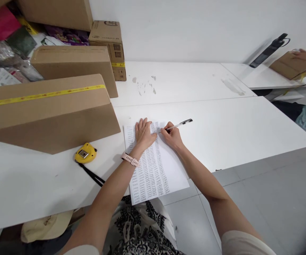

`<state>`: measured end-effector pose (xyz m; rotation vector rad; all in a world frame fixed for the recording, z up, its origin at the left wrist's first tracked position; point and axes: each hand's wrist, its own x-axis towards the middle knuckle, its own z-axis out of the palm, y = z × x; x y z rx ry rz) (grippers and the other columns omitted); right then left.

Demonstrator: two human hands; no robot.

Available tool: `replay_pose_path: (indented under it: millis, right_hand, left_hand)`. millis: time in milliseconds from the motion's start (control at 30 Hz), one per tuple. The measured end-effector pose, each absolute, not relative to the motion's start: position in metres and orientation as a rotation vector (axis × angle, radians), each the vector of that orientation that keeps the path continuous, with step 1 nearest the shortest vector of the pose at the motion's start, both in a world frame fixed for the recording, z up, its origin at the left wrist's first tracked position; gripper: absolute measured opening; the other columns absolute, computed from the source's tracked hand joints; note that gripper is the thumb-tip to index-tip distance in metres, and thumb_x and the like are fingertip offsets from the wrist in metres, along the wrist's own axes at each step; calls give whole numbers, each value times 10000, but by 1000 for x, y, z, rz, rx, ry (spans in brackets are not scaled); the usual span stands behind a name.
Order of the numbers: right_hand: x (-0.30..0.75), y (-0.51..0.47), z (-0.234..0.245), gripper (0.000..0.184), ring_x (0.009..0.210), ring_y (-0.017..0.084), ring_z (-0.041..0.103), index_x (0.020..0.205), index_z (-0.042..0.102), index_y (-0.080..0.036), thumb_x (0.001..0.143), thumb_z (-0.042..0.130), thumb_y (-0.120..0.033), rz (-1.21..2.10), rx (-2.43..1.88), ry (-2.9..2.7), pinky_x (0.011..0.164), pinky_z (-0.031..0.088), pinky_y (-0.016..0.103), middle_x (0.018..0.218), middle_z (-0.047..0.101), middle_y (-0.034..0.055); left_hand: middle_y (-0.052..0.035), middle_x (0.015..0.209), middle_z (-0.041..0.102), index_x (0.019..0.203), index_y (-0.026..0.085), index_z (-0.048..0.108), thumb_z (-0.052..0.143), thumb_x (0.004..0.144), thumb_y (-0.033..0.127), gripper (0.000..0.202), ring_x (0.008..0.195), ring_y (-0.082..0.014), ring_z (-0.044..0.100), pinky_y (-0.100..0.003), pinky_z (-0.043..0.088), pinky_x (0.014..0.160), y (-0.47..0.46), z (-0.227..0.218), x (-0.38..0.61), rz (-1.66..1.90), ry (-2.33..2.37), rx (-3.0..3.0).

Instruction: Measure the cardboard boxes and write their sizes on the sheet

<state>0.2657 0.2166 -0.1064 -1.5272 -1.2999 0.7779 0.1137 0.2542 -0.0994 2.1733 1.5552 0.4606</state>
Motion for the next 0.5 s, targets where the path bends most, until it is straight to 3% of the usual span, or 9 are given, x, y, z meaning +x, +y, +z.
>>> replay_pose_path:
  millis: [500]
  right_hand:
    - [267,217,-105,193,541,111,380,680,445,-232,762,608,-293,770,-1551,-1318,534,291,274,563,437,-66]
  left_hand:
    - [-114,1636,382,1375,177,524,629,841,285,555,1564,-290,215,-481,116,1294,254,-99,114,450,1552,2171]
